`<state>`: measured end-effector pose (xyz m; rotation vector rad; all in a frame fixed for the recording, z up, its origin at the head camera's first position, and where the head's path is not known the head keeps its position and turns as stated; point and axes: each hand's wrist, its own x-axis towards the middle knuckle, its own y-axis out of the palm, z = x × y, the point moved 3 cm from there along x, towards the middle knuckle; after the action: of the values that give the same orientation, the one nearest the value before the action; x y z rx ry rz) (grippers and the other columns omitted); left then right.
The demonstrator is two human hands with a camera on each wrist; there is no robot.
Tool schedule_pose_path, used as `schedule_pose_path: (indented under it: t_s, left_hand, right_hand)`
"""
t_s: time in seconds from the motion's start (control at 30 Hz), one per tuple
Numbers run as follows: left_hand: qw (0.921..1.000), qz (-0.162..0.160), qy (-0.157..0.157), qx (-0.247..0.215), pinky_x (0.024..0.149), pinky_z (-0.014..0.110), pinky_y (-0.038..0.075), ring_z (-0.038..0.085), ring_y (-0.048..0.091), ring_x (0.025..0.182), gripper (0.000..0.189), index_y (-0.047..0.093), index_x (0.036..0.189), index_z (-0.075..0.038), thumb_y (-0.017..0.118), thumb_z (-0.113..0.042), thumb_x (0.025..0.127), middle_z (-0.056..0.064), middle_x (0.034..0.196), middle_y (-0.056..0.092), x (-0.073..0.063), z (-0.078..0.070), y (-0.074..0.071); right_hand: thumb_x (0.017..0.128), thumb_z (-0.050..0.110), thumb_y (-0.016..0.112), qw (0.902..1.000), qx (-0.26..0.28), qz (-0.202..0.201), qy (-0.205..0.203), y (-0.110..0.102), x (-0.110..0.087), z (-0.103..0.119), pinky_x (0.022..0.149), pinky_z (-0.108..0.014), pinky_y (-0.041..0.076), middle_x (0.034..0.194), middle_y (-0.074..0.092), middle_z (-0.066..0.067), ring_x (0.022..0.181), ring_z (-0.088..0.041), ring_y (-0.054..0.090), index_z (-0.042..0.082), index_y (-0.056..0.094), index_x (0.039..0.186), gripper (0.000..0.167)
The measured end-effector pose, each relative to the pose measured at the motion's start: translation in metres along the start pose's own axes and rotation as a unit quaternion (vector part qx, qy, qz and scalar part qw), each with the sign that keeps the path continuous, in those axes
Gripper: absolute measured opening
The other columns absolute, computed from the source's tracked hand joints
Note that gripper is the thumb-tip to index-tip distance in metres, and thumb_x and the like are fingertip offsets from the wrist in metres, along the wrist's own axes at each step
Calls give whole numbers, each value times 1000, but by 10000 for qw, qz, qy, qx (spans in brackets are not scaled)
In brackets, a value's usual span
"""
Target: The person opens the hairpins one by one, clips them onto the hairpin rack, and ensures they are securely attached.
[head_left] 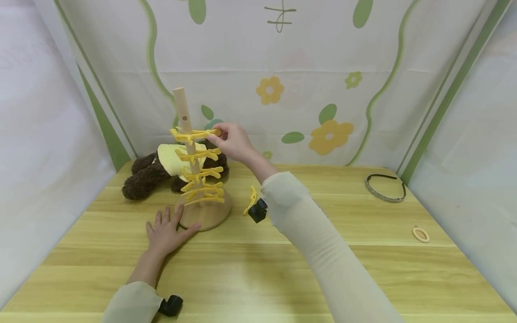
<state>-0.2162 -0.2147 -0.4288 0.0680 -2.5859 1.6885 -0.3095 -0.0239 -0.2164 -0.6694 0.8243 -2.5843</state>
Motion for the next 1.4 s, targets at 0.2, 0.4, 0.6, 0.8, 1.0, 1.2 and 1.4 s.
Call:
schedule_pose_path:
  t_s: [0.2,0.4,0.6,0.8,1.0,1.2,1.4]
  left_hand:
    - [10000,-24,17,19,84,66,-6,49,0,121,93,17,139,-12,41,-70,72,32,135,9,1,2,4]
    - [10000,-56,18,22,83,66,-7,49,0,121,93,16,140,-13,42,-71,71,32,135,8,2,4,6]
    - [9999,-73,12,82,84,66,-7,48,0,121,94,16,140,-13,41,-71,71,31,136,8,3,5,7]
    - [10000,-48,-11,75,84,66,-8,48,-2,121,94,15,140,-13,41,-72,70,32,136,8,3,6,7]
    - [10000,-70,14,58,84,66,-7,48,-1,122,94,16,140,-14,41,-72,70,31,136,8,2,3,8]
    - [9999,-111,38,78,84,66,-6,48,0,122,94,16,140,-14,41,-72,70,31,136,9,4,2,8]
    - [9999,-117,70,34,84,66,-6,48,0,121,93,17,139,-13,42,-71,71,31,135,9,3,1,8]
  right_hand:
    - [86,18,54,9998,-176,-44,23,-1,-2,2,62,-21,44,89,59,-6,75,-15,54,0,55,113,32]
    - [87,19,53,9992,-391,-115,8,2,1,4,57,-21,44,86,61,-4,69,-12,55,3,56,112,30]
    - [86,19,54,9989,-414,-210,-47,3,2,6,56,-20,44,84,61,-5,66,-12,55,3,58,110,29]
    - [86,19,55,9994,-140,-283,-114,4,-1,4,59,-20,44,88,60,-6,69,-12,56,2,57,110,30]
    - [86,21,55,9995,151,-256,-91,3,-3,-1,59,-22,44,90,58,-5,72,-13,55,3,56,112,31]
    - [86,24,55,9996,178,-177,-95,-2,-2,-3,60,-22,45,94,58,-4,75,-11,54,4,55,114,34]
    - [84,29,56,9994,260,-233,-43,-5,-6,-7,68,-23,43,107,55,-3,86,-11,52,6,50,120,43]
